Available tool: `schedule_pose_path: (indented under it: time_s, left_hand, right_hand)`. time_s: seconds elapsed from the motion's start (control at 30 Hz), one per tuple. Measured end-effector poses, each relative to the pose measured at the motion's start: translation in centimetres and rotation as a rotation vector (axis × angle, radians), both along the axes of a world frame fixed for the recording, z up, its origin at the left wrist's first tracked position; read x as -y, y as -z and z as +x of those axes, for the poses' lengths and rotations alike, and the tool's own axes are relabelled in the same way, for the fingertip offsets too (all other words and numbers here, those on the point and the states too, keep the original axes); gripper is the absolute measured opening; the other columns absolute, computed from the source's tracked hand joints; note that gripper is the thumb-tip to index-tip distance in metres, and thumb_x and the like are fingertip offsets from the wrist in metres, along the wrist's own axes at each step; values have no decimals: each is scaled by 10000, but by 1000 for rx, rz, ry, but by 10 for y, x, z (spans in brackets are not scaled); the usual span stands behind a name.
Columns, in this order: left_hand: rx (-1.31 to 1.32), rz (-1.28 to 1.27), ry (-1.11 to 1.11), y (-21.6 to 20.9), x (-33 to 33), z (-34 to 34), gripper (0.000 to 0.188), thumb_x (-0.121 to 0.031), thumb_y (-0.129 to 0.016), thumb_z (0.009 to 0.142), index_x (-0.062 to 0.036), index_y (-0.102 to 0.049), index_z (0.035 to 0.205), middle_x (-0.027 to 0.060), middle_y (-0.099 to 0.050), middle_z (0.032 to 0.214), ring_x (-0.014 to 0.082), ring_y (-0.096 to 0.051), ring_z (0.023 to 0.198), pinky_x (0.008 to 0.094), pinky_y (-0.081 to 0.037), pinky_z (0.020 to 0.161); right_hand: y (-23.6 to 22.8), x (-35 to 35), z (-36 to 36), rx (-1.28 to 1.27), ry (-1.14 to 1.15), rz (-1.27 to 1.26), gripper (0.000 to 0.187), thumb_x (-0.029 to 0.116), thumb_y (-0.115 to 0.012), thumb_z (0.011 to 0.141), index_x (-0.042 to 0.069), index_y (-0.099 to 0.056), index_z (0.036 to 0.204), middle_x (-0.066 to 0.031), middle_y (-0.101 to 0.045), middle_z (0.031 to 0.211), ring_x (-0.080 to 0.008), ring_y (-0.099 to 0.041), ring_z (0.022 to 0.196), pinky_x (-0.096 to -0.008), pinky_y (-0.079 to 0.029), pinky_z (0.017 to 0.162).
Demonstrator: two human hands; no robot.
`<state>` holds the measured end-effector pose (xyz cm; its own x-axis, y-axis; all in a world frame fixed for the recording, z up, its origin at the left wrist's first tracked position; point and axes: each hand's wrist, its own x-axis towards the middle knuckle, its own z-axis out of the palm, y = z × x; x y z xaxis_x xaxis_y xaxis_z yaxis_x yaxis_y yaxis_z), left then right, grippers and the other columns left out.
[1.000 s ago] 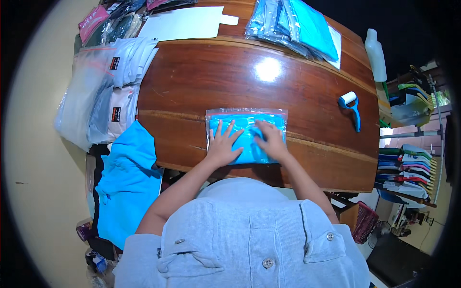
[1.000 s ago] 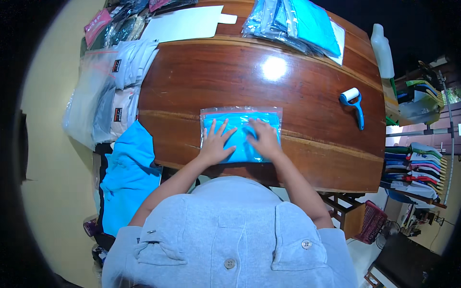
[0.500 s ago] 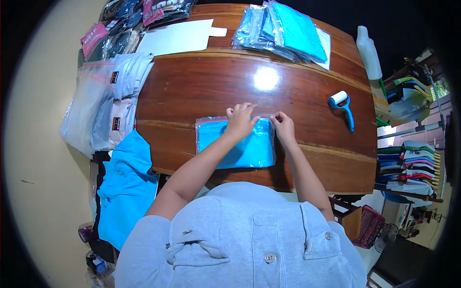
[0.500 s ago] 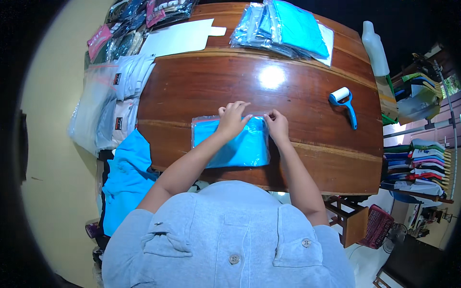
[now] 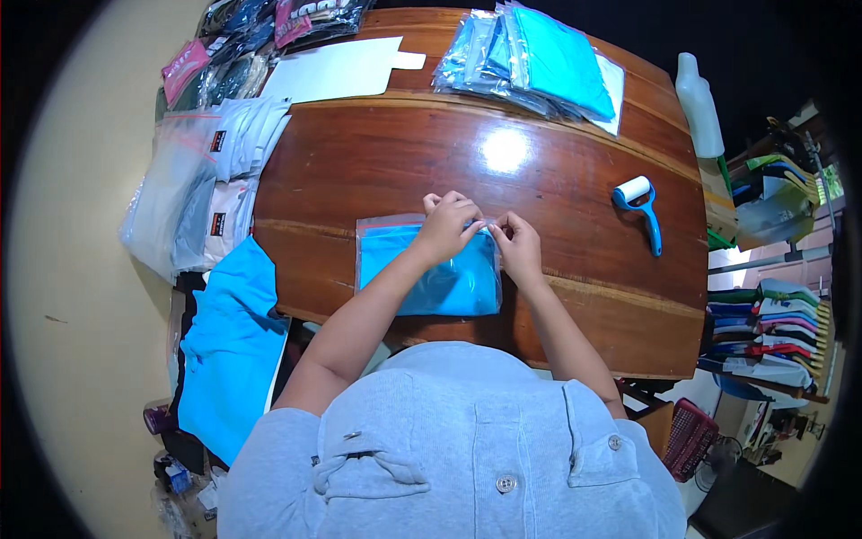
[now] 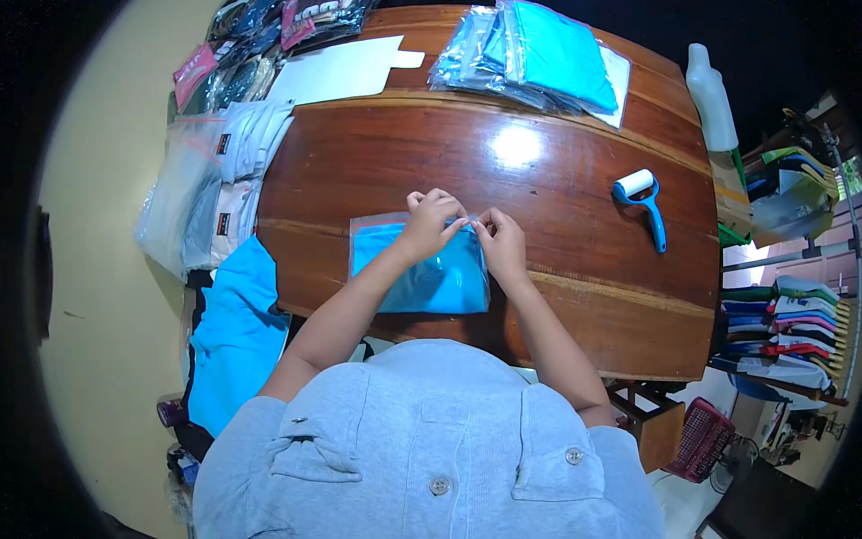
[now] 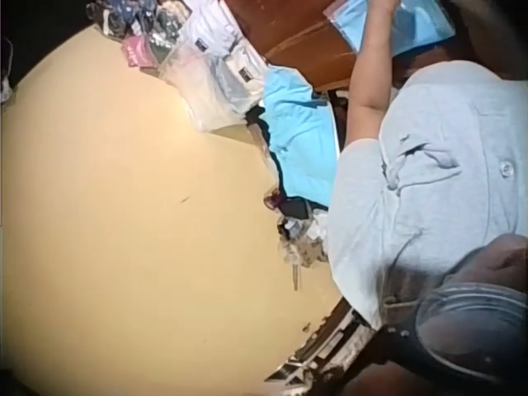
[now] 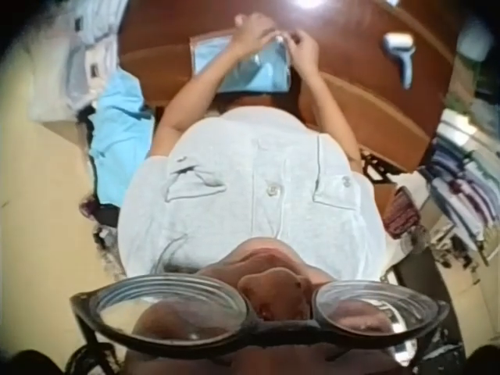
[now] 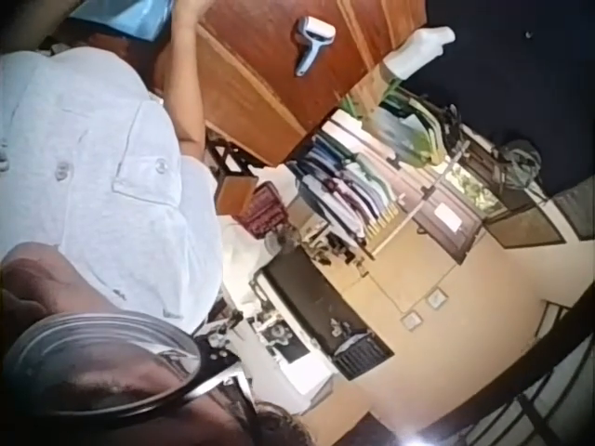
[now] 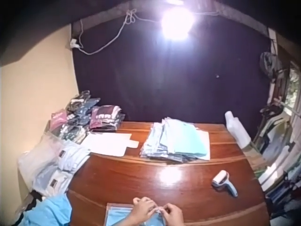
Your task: Packaging t-shirts by cleaning them with a lint roller, folding them neatly, and placing them into clear plastic bags.
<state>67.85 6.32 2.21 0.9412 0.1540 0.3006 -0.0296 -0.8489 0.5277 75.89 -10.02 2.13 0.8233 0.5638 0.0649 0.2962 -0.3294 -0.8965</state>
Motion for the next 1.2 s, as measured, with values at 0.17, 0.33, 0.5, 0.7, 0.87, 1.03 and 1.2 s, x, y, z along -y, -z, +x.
schedule_pose_path:
  time_s: [0.17,0.33,0.5,0.7,0.87,1.03,1.2]
  left_hand:
    - [41,53,-14,-2,2,-11,129,-253,-687,879,-142,-675,944,-16,-676,969,204,-548,1051,490,-279,943]
    - [77,5,-37,-11,1,-17,121,-271,-680,883,-159,-684,928,-36,-677,978,192,-533,1067,482,-258,961]
    - [1,-97,-23,-18,-3,-13,125,-298,-689,880,-177,-702,907,-54,-683,986,179,-532,1067,457,-249,961]
    - [-72,-164,10,-20,-5,-17,145,-324,-678,895,-189,-714,934,-41,-683,976,168,-535,1057,418,-244,948]
    - [-154,-172,-16,-18,-7,-13,148,-326,-679,895,-186,-704,937,-22,-673,972,170,-536,1043,410,-245,936]
    - [-107,-77,18,-17,-3,-10,149,-319,-656,918,-172,-671,934,-8,-661,950,183,-536,1033,429,-261,932]
    - [-139,13,60,-16,-12,-12,150,-318,-645,927,-170,-664,941,-13,-658,959,185,-542,1027,441,-269,950]
  right_hand:
    - [2,-1,-3,81,-40,42,166,139,-714,859,1,-624,839,-117,-615,739,-202,-557,639,-348,-453,609]
    - [5,-4,3,-124,-75,89,158,155,-730,849,8,-670,850,-111,-640,756,-201,-563,646,-357,-458,620]
    - [8,-4,-3,-86,-117,76,151,152,-734,858,9,-686,849,-78,-642,735,-143,-550,636,-313,-451,607]
    - [8,-1,-2,-283,-91,111,139,138,-723,873,4,-687,862,-61,-626,719,-104,-544,659,-283,-451,617]
    - [11,-2,1,-183,-103,117,121,139,-719,877,21,-694,865,-63,-645,755,-111,-554,665,-292,-460,616]
    - [1,-1,-5,35,-58,58,126,163,-713,873,44,-673,853,-88,-630,756,-205,-571,690,-360,-429,697]
    - [-18,3,-11,215,-17,10,109,166,-698,873,71,-656,840,-87,-614,762,-257,-563,754,-390,-372,764]
